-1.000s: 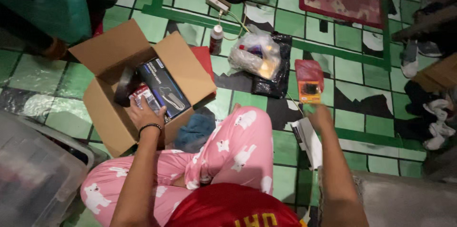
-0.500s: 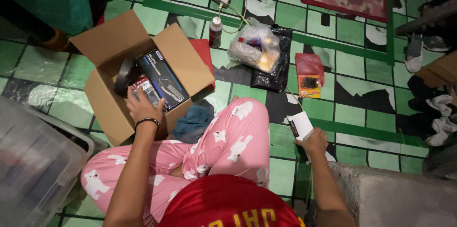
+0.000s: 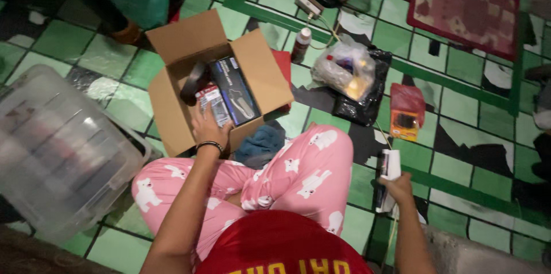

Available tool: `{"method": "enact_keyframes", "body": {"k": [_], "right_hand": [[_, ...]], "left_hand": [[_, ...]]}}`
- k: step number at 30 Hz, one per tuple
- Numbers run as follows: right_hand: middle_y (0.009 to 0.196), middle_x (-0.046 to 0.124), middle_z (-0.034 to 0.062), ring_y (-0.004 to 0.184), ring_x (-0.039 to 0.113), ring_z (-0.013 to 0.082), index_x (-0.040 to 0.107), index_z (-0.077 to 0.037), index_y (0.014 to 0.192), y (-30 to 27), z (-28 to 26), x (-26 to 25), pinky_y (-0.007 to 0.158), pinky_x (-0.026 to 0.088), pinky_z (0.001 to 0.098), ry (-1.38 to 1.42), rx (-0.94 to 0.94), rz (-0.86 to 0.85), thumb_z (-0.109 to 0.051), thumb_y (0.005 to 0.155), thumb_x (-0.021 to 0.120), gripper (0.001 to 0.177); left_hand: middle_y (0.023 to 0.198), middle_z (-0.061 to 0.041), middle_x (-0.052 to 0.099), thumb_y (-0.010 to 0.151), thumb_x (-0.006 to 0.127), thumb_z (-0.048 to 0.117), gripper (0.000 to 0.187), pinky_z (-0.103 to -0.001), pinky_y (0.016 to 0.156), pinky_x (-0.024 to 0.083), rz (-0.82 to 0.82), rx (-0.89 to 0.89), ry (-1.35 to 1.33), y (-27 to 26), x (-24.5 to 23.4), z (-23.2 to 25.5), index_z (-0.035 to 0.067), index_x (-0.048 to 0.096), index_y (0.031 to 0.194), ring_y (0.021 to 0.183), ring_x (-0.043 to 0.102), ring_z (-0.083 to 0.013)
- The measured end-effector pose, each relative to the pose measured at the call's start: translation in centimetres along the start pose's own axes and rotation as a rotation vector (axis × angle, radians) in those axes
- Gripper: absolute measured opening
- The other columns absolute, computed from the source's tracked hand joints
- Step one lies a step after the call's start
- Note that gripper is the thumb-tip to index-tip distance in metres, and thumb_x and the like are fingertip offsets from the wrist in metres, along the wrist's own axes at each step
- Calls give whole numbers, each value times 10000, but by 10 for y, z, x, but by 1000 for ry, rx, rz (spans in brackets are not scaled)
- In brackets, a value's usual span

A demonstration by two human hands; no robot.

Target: The person sits on the floor and fits orange-capped sockets into a black socket holder, then closes the lid of a plastic storage bin. They then place boxed items, packaged goods and a black plastic bag into a cardboard box, arranging the contents inside.

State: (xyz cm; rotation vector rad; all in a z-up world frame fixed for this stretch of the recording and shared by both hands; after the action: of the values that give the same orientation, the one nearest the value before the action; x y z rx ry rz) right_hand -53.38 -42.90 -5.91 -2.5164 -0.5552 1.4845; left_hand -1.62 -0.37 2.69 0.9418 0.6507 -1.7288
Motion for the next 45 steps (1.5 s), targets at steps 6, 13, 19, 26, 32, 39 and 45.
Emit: {"method": "enact_keyframes", "body": {"k": [6, 13, 19, 26, 32, 39, 45], "right_hand": [[1233, 648, 199, 1056, 668, 291, 429, 72, 1385, 9, -100, -25, 894, 556, 412, 367, -283, 47, -294, 749, 881, 861], [1197, 609, 165, 1052, 633, 247, 324, -42, 1512, -45, -359, -13, 880, 572, 371, 390, -883, -97, -88, 646, 843, 1010], [1061, 673, 98, 949, 713, 229, 376, -87, 1484, -106, -497, 132, 756, 588, 343, 432, -977, -517, 33, 717, 692, 838], [1188, 645, 171, 1109, 661, 338, 461, -40, 1372, -113, -528, 223, 920, 545, 401, 421, -983, -294, -2, 795, 730, 637], [1209, 640, 215, 1136, 633, 393, 577, -2, 1249, -98, -511, 200, 1005, 523, 448, 206, -1259, -134, -67, 765, 785, 530], [1184, 714, 205, 1098, 684, 341, 692, -21, 1187, 43, -375, 117, 968, 528, 418, -135, -908, -291, -233, 815, 804, 443], [1155, 676, 260, 1092, 643, 425, 653, 6, 1209, 124, -214, 38, 958, 499, 480, -87, -576, 195, -161, 747, 860, 533]], "left_hand": [[1612, -202, 269, 767, 855, 352, 929, -563, 1147, 337, 91, 84, -21, -1, -5, -8, 21, 399, 1505, 1418, 324, -448], [1598, -204, 327, 781, 827, 309, 822, -544, 1129, 344, 109, 117, -107, 4, -12, -2, 55, 454, 1468, 1384, 376, -454], [1438, -247, 485, 848, 773, 227, 723, -507, 1127, 372, 41, 233, -323, 12, 7, 14, 57, 459, 1477, 1311, 467, -463], [1460, -252, 499, 908, 702, 162, 643, -496, 1157, 382, 110, 264, -332, 25, 10, 4, 76, 471, 1501, 1347, 486, -451], [1545, -209, 386, 864, 747, 273, 623, -575, 1100, 351, -46, 145, -65, 34, 29, 6, 239, 535, 1449, 1396, 368, -433], [1553, -193, 381, 848, 763, 323, 631, -585, 1150, 281, -22, 220, -9, 33, 47, 19, 259, 553, 1440, 1423, 337, -424], [1560, -197, 382, 844, 766, 334, 656, -591, 1150, 274, -10, 285, 56, 31, 56, 36, 215, 549, 1452, 1423, 343, -415]]}}
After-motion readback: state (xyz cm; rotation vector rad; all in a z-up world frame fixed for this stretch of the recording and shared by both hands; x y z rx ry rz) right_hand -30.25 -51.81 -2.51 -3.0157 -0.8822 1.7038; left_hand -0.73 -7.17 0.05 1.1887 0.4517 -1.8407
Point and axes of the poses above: each hand's wrist, its own y-axis towards the middle knuckle, its own x-axis out of the palm, z = x × y, the point moved 8 cm from there along y, towards the middle knuckle
